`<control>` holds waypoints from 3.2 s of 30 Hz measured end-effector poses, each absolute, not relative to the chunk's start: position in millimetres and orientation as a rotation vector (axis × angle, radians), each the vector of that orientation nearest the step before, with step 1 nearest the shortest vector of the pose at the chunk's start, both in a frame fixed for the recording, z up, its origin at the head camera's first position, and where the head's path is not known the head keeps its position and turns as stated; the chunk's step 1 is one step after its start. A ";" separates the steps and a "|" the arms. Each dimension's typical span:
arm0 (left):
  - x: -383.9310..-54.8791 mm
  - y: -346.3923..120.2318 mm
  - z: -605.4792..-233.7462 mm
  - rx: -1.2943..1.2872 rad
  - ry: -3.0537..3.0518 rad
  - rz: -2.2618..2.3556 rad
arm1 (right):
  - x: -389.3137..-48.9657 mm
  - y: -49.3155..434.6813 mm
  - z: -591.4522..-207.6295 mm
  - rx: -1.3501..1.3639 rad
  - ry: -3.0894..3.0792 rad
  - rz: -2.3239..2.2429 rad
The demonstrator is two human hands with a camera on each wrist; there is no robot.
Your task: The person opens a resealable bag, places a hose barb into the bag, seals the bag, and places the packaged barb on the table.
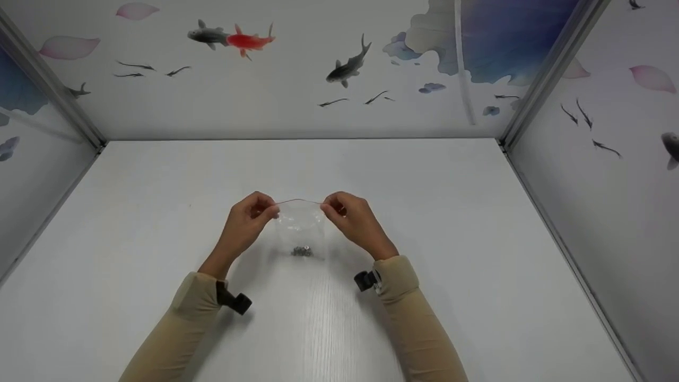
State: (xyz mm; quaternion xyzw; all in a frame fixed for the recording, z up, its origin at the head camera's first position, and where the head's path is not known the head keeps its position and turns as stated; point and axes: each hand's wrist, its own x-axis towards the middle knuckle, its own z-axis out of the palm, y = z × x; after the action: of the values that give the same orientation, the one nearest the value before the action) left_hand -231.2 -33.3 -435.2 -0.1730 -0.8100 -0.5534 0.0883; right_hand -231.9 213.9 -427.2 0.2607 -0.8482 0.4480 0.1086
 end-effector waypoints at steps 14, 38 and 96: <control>-228.0 -29.1 -437.2 -0.587 -2.443 -1.620 | -230.4 211.3 -425.3 0.799 -2.517 1.296; -228.4 -30.3 -435.3 -0.611 -2.363 -1.619 | -209.5 194.7 -396.2 0.809 -2.441 1.321; -229.8 -16.8 -436.0 -0.643 -2.295 -1.651 | -212.8 177.3 -390.7 0.947 -2.432 1.395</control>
State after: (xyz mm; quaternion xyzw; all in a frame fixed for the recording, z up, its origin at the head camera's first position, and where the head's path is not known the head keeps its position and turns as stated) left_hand -229.8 -16.8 -436.0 -0.2200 -0.7858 -0.5653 0.1208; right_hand -212.8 177.3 -390.7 0.3188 -0.8183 0.4695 0.0911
